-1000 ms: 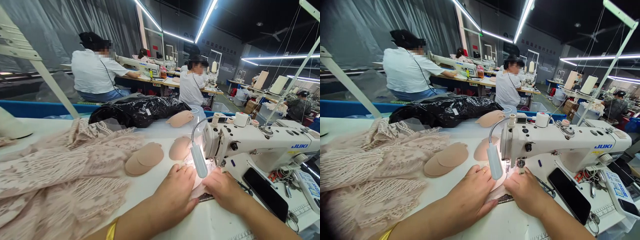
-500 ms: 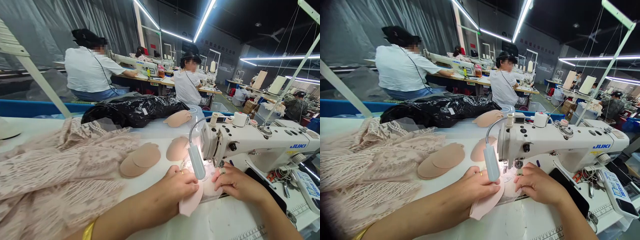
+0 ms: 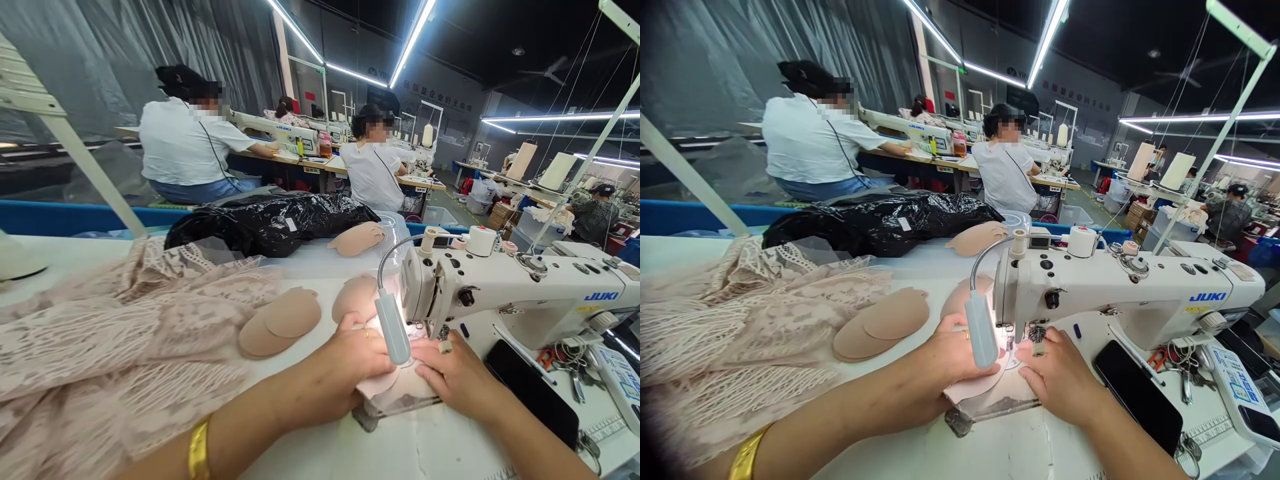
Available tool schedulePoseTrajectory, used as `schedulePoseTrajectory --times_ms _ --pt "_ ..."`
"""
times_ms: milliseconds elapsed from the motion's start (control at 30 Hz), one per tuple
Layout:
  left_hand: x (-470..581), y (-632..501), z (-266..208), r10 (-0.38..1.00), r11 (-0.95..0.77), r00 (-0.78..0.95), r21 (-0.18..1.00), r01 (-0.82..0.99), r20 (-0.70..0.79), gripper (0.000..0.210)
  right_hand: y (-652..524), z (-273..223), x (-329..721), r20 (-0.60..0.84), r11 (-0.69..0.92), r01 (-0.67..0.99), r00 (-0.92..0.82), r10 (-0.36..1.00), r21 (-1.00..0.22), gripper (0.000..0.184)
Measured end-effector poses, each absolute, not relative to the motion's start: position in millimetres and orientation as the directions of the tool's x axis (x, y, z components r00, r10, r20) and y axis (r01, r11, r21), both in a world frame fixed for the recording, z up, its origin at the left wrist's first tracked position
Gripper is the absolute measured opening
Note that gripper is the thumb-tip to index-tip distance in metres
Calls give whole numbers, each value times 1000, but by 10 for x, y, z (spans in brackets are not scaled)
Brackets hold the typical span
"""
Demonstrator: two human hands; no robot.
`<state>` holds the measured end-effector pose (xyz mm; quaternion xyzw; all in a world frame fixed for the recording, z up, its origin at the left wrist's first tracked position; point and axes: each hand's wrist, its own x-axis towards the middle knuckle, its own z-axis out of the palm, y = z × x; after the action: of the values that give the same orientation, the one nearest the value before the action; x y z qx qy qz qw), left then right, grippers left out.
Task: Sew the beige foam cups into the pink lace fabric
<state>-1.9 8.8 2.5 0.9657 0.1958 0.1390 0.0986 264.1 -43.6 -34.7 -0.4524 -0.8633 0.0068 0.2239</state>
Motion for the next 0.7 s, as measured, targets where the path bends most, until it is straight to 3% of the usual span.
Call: schedulePoseTrajectory --times_ms 167,367,700 --pt "-12 116 45 421 -890 878 291 351 228 31 -410 -382 2648 408 593 783 -487 772 -187 15" --pt "-21 167 0 394 -905 895 260 337 210 26 -399 -432 2675 432 611 768 -493 755 -193 13" --pt "-12 121 53 440 -890 873 232 392 212 26 -405 -319 2685 506 617 704 -411 758 -353 20"
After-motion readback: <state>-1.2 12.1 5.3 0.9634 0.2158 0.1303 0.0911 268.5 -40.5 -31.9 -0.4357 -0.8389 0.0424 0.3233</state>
